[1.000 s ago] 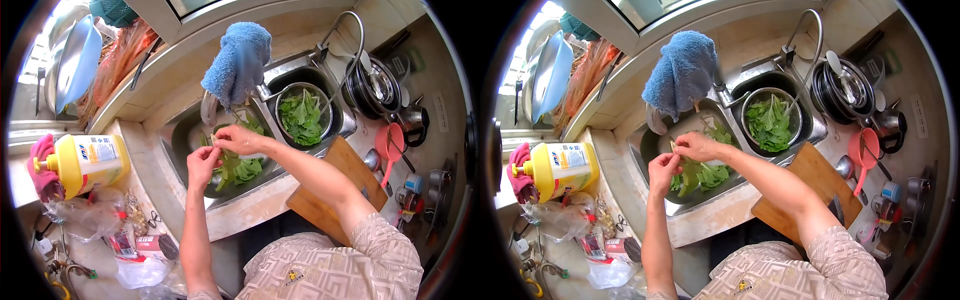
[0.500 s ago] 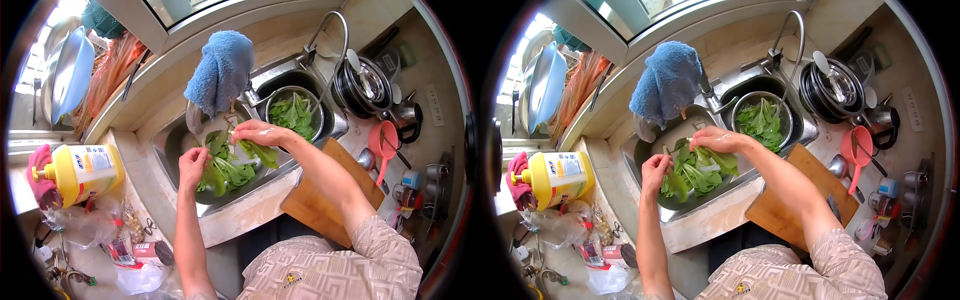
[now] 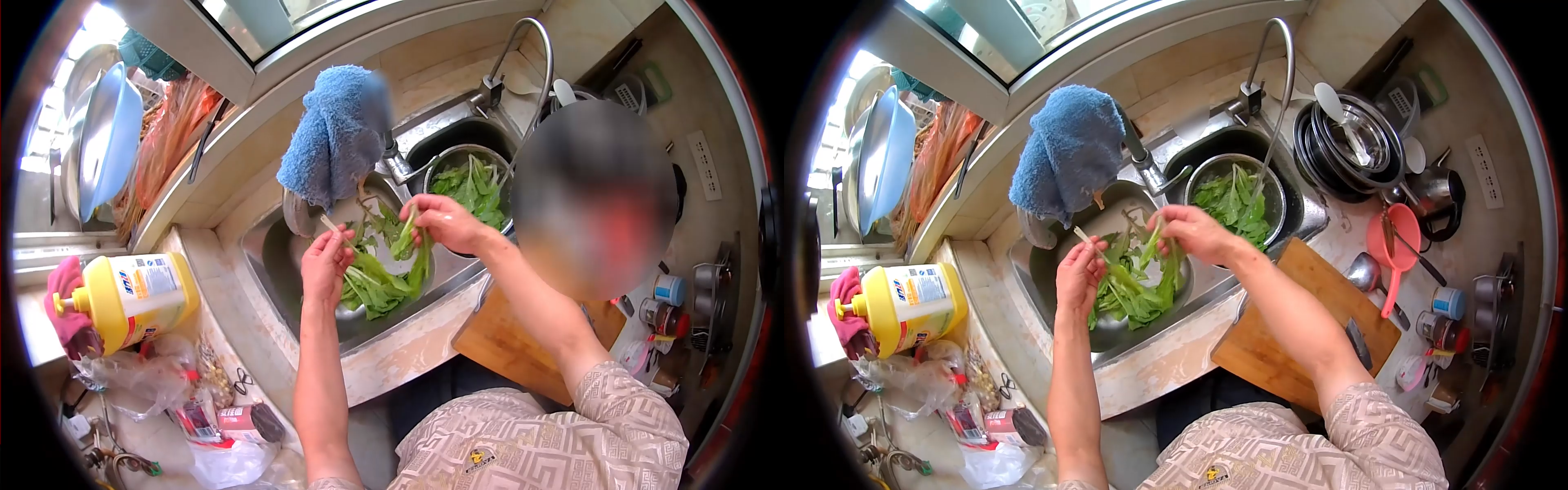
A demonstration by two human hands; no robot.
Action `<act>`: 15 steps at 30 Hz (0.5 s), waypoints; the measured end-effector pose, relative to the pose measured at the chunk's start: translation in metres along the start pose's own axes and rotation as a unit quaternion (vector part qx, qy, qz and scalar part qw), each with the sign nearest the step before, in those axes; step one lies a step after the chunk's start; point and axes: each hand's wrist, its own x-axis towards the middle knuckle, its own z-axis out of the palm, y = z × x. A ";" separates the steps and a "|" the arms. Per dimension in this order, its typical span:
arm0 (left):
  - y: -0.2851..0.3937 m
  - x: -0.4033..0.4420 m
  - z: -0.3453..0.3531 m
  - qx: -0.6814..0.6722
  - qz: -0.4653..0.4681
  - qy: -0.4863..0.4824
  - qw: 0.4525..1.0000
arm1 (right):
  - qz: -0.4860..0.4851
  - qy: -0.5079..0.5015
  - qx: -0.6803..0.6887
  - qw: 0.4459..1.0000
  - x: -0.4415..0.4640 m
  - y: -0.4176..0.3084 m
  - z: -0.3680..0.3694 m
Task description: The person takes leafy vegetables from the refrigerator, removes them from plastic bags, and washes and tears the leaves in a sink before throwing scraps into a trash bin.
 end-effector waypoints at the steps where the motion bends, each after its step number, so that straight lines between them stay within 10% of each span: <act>1: -0.002 0.003 0.000 0.052 0.012 0.017 0.998 | -0.033 0.026 0.008 0.999 -0.005 -0.006 -0.007; 6: -0.054 0.033 -0.072 0.232 -0.014 0.141 0.962 | -0.063 0.215 -0.148 0.963 -0.001 0.008 -0.104; 8: -0.091 0.048 -0.119 0.393 0.038 0.212 0.894 | -0.123 0.446 -0.612 0.641 0.005 0.036 -0.141; 11: -0.111 0.052 -0.135 0.479 0.010 0.261 0.838 | 0.113 0.302 -0.652 0.687 0.007 0.062 -0.143; 15: -0.132 0.051 -0.117 0.583 -0.077 0.373 0.717 | 0.138 0.249 -0.720 0.633 0.010 0.088 -0.133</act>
